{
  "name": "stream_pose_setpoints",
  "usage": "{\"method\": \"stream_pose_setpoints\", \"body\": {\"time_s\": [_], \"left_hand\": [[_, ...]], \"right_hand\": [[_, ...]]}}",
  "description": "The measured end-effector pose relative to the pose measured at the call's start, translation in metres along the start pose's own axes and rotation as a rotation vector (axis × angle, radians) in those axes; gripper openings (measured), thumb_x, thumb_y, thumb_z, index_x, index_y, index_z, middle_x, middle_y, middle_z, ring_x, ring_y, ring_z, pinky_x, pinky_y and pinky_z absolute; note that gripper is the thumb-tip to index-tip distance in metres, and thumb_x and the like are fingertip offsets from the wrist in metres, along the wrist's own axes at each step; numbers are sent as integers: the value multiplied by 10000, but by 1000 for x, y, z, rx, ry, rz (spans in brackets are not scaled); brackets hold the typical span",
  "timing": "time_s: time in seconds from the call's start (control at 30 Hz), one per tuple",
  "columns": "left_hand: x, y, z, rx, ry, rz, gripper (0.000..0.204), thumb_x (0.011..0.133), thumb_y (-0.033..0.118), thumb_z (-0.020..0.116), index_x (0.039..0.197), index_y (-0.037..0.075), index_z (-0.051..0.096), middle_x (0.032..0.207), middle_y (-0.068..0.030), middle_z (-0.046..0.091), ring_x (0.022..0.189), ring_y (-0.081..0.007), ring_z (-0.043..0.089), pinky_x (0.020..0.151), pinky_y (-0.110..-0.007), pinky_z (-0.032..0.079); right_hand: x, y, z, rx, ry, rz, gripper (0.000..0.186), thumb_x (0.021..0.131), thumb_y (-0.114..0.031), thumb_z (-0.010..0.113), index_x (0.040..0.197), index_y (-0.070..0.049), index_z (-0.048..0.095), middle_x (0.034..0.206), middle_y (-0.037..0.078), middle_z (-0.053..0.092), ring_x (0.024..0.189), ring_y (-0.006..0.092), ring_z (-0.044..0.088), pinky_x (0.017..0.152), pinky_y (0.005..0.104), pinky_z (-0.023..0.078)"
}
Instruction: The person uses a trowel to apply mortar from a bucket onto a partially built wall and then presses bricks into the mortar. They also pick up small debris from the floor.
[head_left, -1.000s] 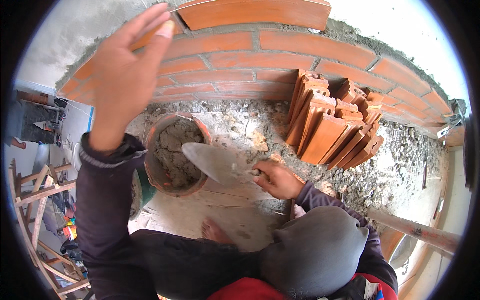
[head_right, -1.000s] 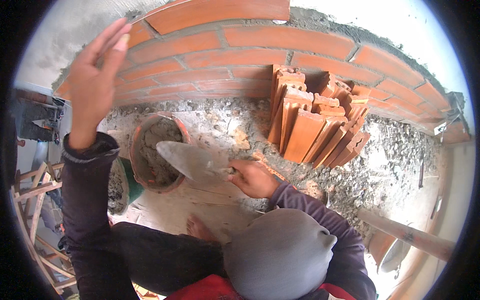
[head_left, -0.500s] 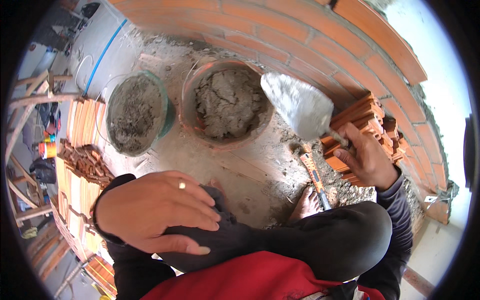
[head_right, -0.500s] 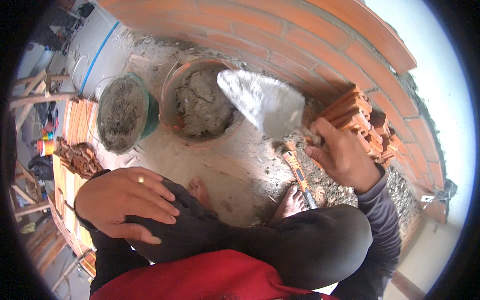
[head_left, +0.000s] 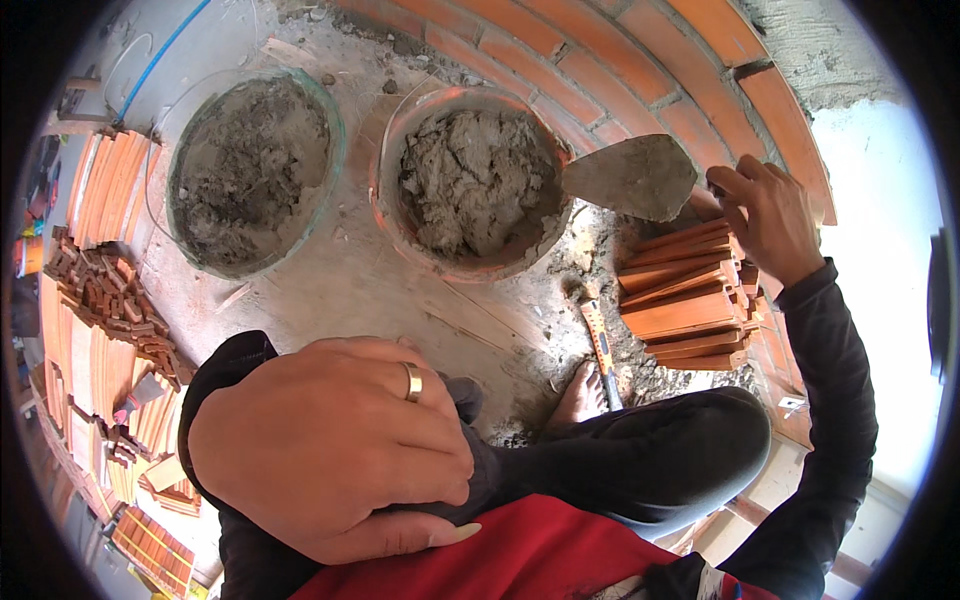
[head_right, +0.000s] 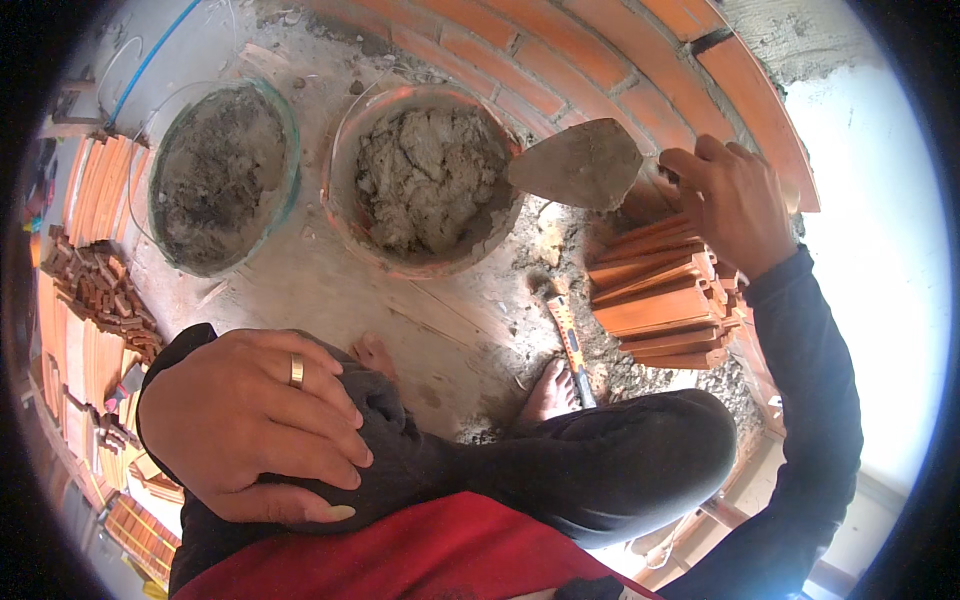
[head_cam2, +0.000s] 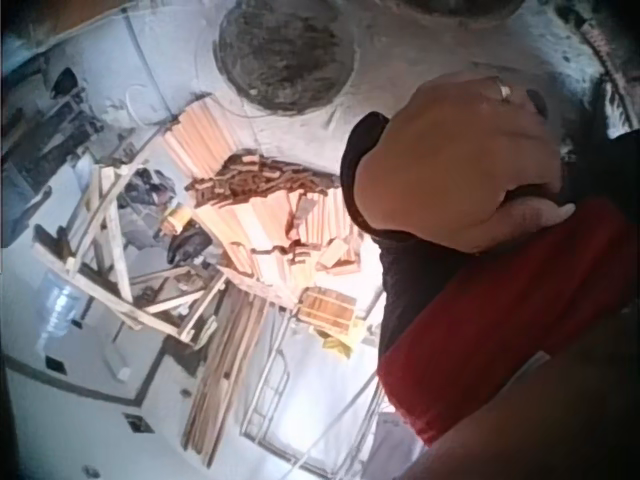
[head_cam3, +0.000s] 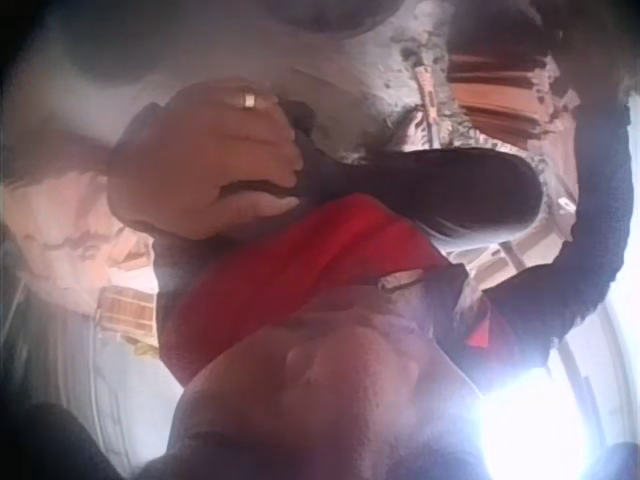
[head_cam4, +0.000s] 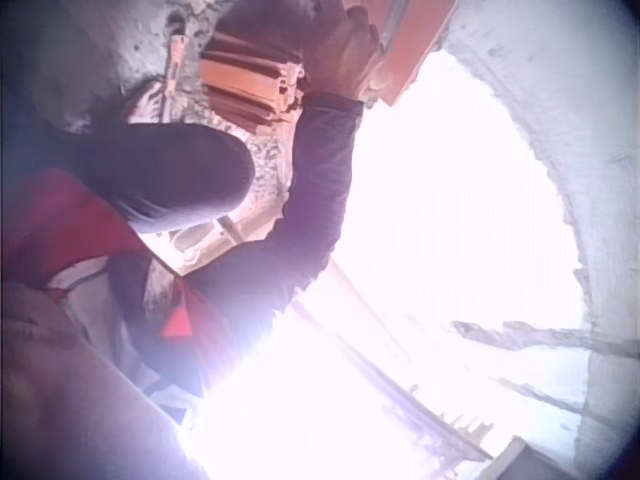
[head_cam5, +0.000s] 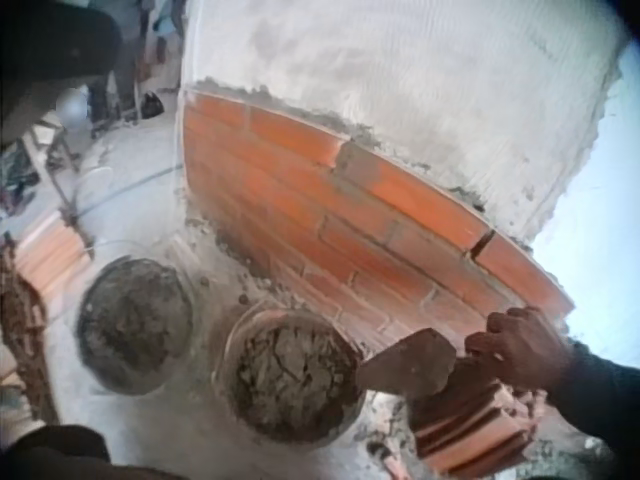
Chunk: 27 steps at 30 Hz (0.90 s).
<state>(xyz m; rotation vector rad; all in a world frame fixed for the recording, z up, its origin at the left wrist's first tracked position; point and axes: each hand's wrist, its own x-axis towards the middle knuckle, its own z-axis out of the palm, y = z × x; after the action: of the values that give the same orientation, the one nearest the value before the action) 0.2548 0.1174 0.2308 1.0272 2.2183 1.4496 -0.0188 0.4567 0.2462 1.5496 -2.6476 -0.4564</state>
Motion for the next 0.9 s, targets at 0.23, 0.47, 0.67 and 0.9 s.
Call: {"method": "stream_pose_setpoints", "body": {"time_s": [0.23, 0.47, 0.67, 0.9], "left_hand": [[-8, -8, -2, -3, -4, 24, 237, 833, 366, 800, 926, 153, 749, 1024, 26, 753, 961, -173, 708, 915, -386, 502], [-25, -2, 0, 0, 36, 14, 243, 840, 382, 792, 926, 159, 751, 1036, 30, 749, 964, -164, 705, 924, -382, 496], [-24, -4, 0, 2, 17, 28, 255, 841, 397, 789, 927, 160, 753, 1034, 32, 749, 966, -158, 704, 923, -372, 497], [-21, 2, -3, 25, -2, 30, 266, 834, 404, 796, 928, 158, 757, 1035, 32, 749, 967, -154, 703, 935, -360, 485]], "right_hand": [[27, 0, -6, 19, -196, -212, 223, 821, -63, 709, 1043, -74, 732, 843, 114, 676, 770, 309, 659, 703, 454, 504], [19, -44, 34, 414, -230, -161, 279, 817, -48, 674, 1092, -31, 715, 894, 134, 696, 801, 367, 663, 729, 442, 534], [52, -66, 7, -53, -149, -94, 188, 840, -116, 643, 1003, -128, 735, 842, 66, 667, 793, 319, 671, 706, 458, 513], [58, -69, 24, 22, -111, -157, 128, 854, -127, 699, 978, -104, 720, 818, 86, 653, 753, 327, 661, 663, 460, 502]]}}
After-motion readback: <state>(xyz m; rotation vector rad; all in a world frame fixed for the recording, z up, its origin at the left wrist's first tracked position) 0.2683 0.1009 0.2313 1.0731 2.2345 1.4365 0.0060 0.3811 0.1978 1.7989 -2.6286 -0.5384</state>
